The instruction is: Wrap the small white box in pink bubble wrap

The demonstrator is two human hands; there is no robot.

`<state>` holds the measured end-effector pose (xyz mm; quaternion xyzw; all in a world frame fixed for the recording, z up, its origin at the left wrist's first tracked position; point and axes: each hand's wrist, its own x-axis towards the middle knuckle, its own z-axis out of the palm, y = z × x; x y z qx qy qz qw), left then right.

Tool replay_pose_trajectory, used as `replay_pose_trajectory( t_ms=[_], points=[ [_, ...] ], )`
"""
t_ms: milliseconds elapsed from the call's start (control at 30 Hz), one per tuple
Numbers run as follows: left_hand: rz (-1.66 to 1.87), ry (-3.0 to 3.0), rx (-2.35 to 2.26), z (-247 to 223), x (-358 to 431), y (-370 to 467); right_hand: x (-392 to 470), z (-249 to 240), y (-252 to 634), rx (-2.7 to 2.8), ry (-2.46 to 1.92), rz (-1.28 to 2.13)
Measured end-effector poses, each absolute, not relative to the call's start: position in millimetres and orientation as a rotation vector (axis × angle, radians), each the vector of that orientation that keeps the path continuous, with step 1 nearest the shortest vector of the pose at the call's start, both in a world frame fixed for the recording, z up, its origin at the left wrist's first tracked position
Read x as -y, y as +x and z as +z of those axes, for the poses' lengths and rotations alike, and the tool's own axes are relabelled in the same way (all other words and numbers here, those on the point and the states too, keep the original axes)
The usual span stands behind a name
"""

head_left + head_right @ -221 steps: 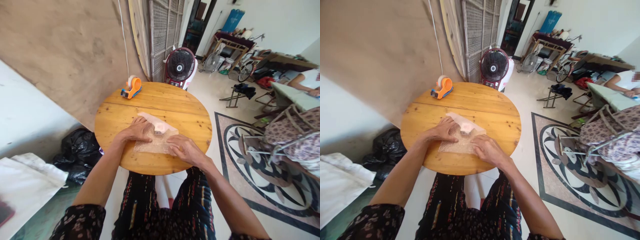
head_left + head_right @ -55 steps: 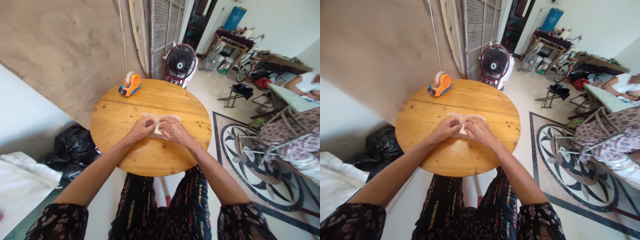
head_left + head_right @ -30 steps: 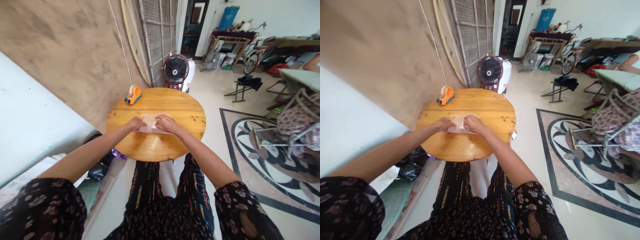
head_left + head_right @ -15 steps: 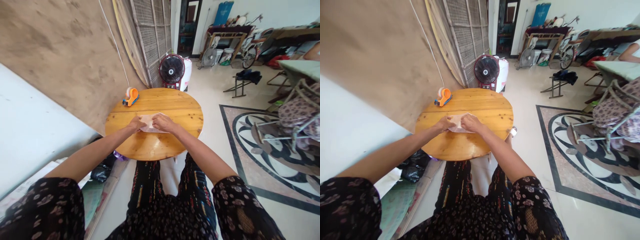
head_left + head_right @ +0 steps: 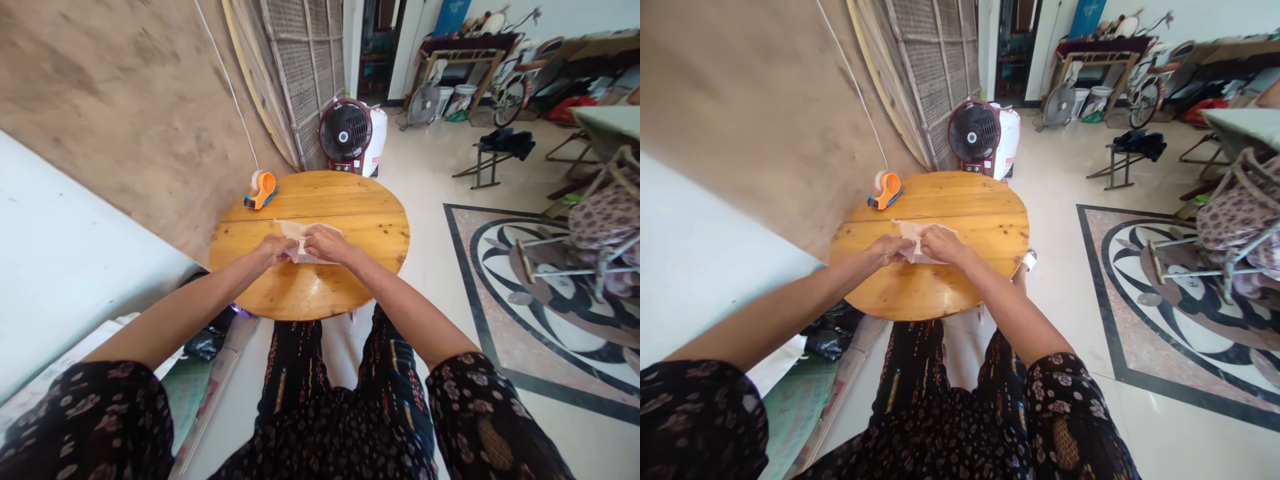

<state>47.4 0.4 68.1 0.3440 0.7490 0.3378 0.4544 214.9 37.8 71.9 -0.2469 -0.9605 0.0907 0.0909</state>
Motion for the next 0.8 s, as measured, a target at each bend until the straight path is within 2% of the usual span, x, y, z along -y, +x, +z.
replay_pose_trajectory(
  t_ms=[233, 800],
  points=[
    [0.829, 0.963, -1.836, 73.7, -2.8, 57.1, -42.1, 68.4, 213.7, 2.842, -0.736, 0.211],
    [0.715, 1.065, -1.611, 88.8, -1.4, 47.5, -51.4, 61.5, 223.5, 2.76, -0.841, 0.447]
  ],
)
